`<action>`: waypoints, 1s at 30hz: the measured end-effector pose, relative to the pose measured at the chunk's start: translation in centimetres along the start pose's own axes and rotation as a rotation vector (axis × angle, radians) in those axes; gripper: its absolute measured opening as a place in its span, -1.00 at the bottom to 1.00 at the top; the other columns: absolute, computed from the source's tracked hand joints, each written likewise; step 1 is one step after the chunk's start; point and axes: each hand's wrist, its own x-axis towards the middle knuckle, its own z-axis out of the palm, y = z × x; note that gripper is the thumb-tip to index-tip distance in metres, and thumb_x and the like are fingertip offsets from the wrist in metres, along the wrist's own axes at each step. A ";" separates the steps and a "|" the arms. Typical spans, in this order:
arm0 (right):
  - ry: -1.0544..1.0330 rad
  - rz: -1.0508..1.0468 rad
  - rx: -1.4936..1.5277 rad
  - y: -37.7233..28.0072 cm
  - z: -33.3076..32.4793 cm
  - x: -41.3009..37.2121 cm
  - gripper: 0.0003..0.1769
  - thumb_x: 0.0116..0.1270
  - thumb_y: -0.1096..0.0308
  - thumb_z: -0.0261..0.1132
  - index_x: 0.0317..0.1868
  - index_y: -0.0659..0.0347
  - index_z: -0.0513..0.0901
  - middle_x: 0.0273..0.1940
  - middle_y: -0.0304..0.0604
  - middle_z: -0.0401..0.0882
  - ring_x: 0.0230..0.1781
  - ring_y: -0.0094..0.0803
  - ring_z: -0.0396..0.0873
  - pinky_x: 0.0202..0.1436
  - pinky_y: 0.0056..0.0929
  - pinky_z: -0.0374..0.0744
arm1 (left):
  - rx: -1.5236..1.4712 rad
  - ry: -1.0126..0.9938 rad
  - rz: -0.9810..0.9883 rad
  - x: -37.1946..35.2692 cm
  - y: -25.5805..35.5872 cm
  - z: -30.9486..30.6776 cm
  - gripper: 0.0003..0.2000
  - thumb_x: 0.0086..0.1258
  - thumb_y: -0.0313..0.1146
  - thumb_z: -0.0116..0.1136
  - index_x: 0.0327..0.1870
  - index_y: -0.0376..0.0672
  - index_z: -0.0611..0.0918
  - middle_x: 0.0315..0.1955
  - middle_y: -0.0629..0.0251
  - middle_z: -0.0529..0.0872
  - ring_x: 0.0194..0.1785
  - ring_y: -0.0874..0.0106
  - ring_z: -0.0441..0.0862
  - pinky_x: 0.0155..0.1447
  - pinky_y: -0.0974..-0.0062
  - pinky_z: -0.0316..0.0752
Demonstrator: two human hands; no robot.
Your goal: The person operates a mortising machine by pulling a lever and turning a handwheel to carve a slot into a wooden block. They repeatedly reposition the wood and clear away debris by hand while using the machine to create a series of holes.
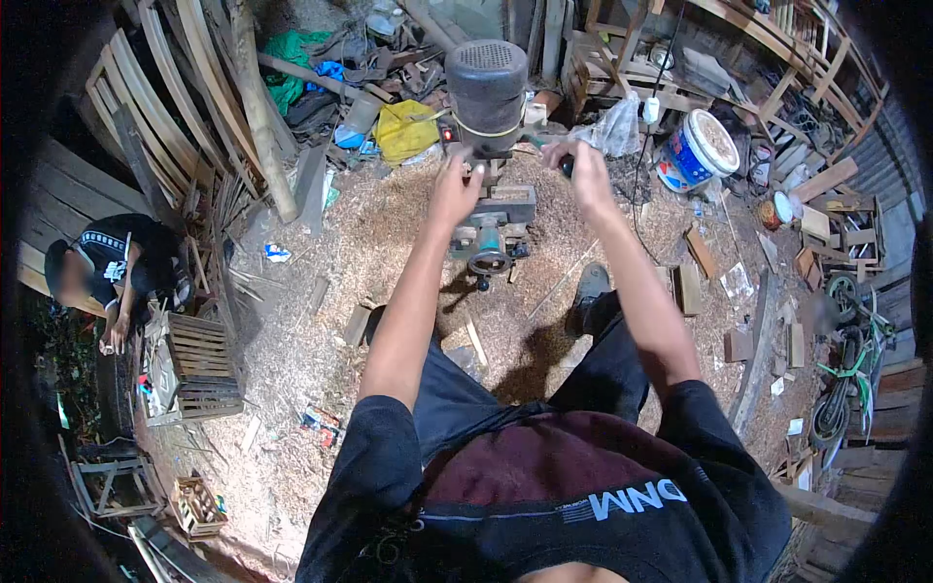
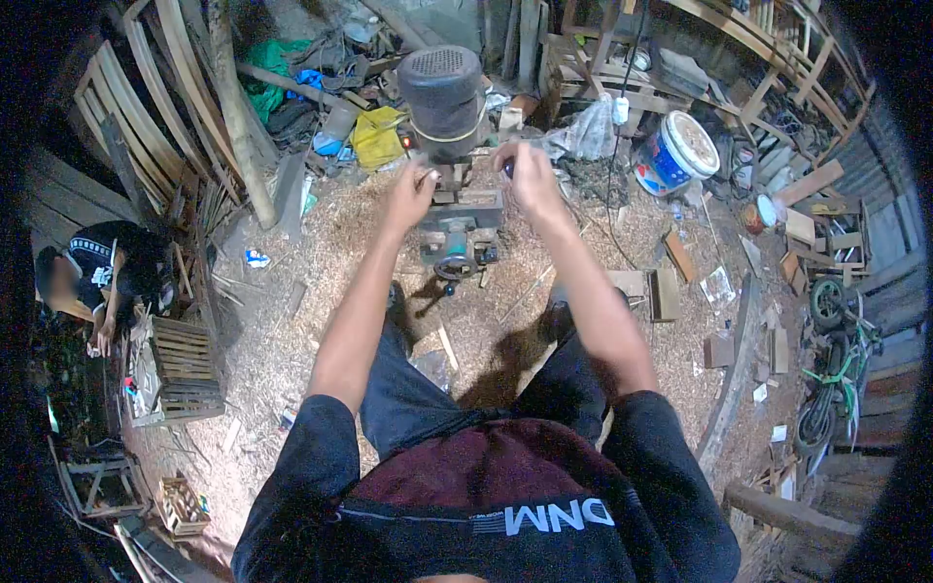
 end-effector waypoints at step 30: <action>-0.055 0.803 -1.083 3.6 5.2 -4.0 -0.50 0.54 -0.08 -0.05 -0.04 0.28 0.38 -0.54 -0.02 0.49 -0.59 -0.12 0.57 -0.48 -0.14 0.53 | -0.084 -0.283 -0.136 -18.4 -15.7 12.6 -0.76 0.33 -0.43 0.09 -0.03 -0.29 0.53 -0.15 -0.11 0.57 -0.04 -0.11 0.48 0.05 0.02 0.41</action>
